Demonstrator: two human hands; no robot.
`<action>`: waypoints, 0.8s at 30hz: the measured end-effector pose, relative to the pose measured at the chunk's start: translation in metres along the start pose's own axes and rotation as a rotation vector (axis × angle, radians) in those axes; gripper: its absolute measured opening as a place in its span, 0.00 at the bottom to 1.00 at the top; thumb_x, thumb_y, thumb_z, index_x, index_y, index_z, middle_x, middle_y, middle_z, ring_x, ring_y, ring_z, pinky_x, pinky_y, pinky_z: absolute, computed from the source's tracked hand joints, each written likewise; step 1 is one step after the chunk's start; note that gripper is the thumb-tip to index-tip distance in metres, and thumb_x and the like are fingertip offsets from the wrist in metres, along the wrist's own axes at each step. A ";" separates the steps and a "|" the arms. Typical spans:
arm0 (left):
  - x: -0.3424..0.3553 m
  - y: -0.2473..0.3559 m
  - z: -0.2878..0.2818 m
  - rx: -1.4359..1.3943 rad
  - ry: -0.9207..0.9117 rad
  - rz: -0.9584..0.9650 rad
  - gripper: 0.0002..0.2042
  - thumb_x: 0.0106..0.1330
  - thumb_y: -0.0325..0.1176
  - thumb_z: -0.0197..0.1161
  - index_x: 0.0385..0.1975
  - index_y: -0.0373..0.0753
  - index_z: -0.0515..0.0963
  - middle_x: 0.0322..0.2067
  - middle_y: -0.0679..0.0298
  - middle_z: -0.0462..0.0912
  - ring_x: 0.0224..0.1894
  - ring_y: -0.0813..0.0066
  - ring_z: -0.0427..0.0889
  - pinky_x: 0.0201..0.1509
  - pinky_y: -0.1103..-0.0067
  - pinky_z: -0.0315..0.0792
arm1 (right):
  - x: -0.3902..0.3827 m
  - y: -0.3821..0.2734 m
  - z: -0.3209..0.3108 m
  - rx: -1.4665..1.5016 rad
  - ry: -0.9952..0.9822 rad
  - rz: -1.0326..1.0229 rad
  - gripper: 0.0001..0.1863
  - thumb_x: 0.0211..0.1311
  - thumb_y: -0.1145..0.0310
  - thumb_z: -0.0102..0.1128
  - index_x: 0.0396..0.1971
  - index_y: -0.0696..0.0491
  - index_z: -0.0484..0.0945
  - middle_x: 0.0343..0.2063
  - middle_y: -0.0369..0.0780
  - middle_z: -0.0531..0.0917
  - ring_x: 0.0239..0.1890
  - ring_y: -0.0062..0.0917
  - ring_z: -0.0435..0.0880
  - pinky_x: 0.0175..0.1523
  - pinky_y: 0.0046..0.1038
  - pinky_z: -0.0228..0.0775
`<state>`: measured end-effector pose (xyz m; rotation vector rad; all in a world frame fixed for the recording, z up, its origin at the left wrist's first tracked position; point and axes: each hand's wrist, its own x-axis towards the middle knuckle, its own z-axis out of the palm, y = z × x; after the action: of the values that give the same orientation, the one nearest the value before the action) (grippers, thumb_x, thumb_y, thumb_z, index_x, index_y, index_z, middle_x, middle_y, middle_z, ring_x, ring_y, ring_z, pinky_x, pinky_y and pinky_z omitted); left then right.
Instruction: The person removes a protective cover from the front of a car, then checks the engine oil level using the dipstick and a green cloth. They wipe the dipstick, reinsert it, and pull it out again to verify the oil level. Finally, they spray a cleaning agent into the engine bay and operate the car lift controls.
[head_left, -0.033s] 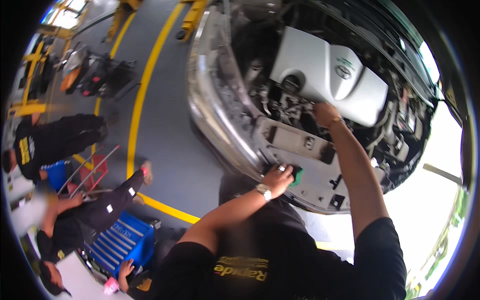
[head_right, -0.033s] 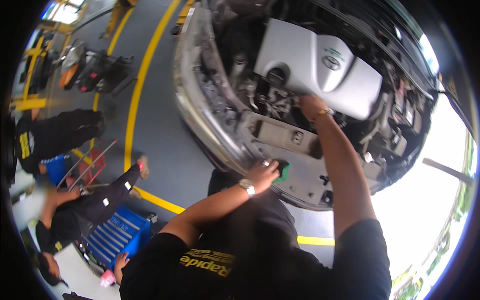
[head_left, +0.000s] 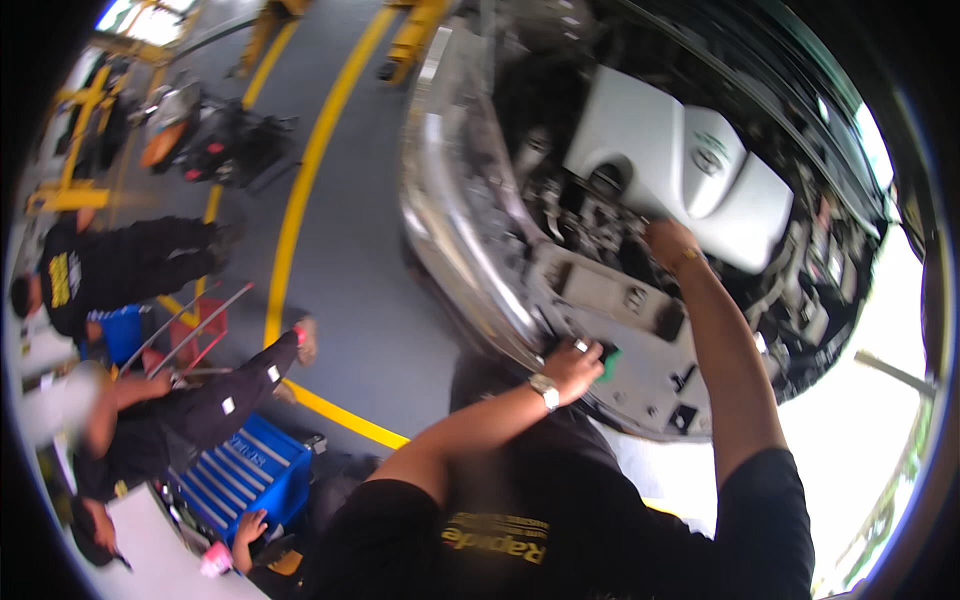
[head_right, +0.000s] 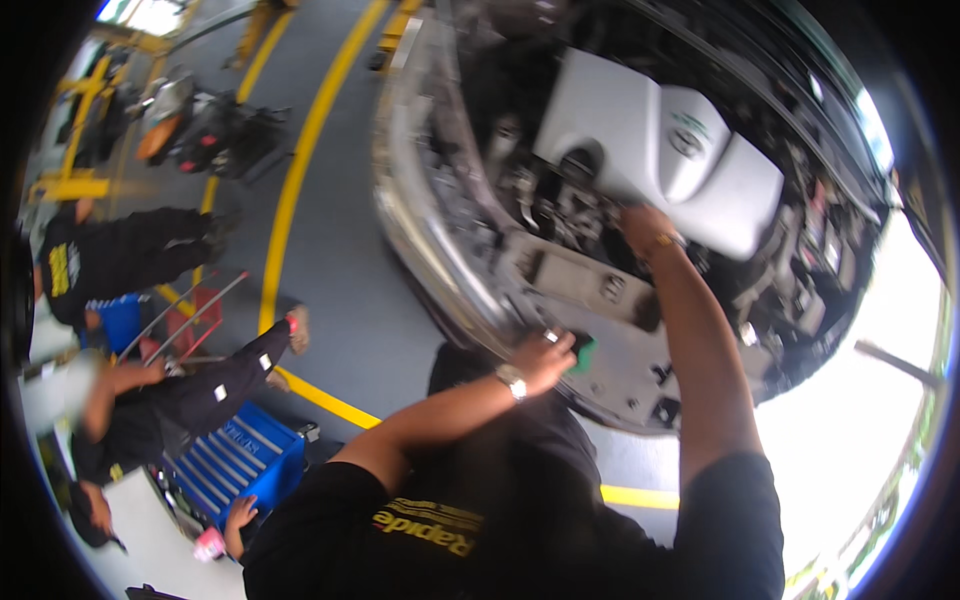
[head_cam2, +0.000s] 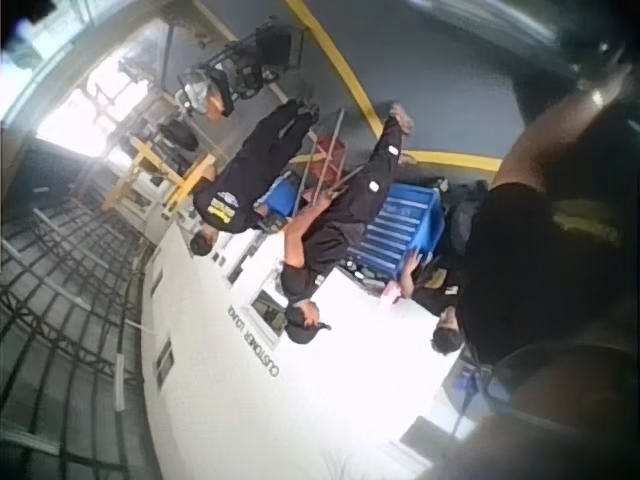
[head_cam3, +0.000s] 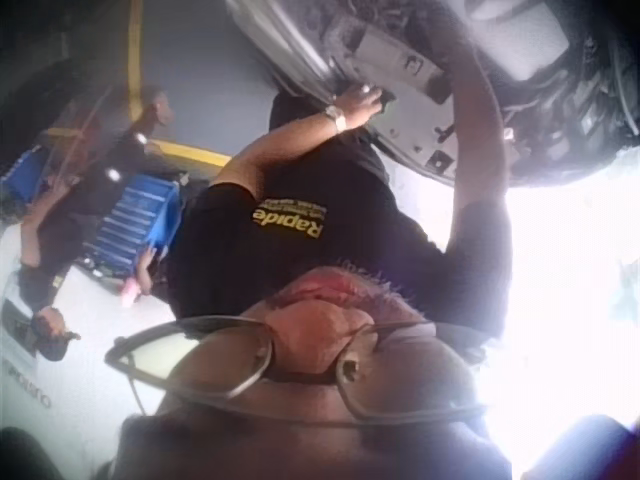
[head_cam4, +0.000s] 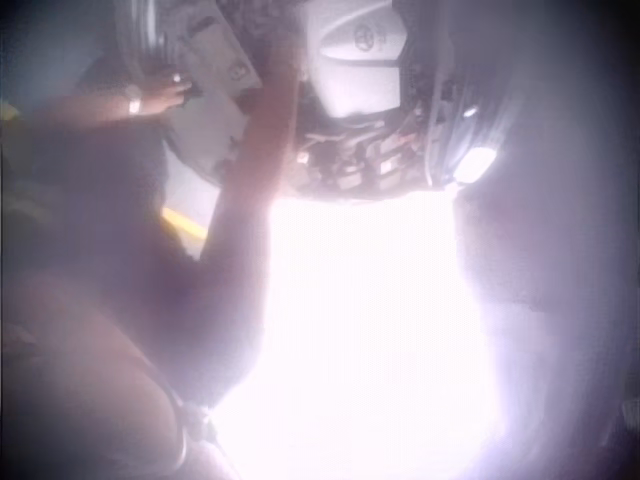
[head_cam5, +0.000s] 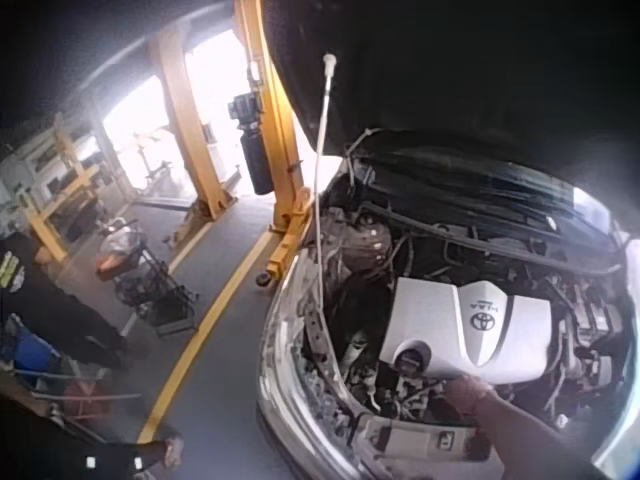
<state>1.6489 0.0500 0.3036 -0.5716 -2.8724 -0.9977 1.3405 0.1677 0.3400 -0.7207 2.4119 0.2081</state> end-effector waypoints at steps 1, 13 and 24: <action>0.002 0.002 -0.001 -0.044 0.002 -0.010 0.06 0.53 0.30 0.59 0.31 0.43 0.77 0.44 0.59 0.76 0.51 0.58 0.73 0.52 0.61 0.68 | -0.005 -0.005 -0.003 -0.021 0.070 -0.008 0.14 0.64 0.61 0.53 0.33 0.53 0.85 0.38 0.47 0.85 0.43 0.42 0.84 0.49 0.41 0.76; -0.032 -0.046 -0.087 -2.343 0.073 -0.517 0.15 0.72 0.40 0.54 0.56 0.47 0.69 0.59 0.59 0.72 0.58 0.59 0.75 0.54 0.62 0.74 | 0.033 0.025 0.052 0.479 0.149 0.183 0.24 0.70 0.52 0.46 0.43 0.59 0.78 0.44 0.54 0.81 0.48 0.50 0.79 0.53 0.46 0.69; -0.021 -0.072 -0.122 -2.439 0.254 -0.606 0.26 0.69 0.55 0.48 0.61 0.47 0.70 0.54 0.57 0.79 0.50 0.64 0.81 0.46 0.66 0.78 | -0.265 -0.067 -0.194 0.168 0.796 0.263 0.16 0.67 0.57 0.56 0.31 0.56 0.79 0.23 0.47 0.82 0.22 0.36 0.80 0.27 0.37 0.67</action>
<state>1.6337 -0.0834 0.3546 0.5736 -0.0847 -3.3884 1.4553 0.1701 0.6550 -0.4489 3.2298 -0.2263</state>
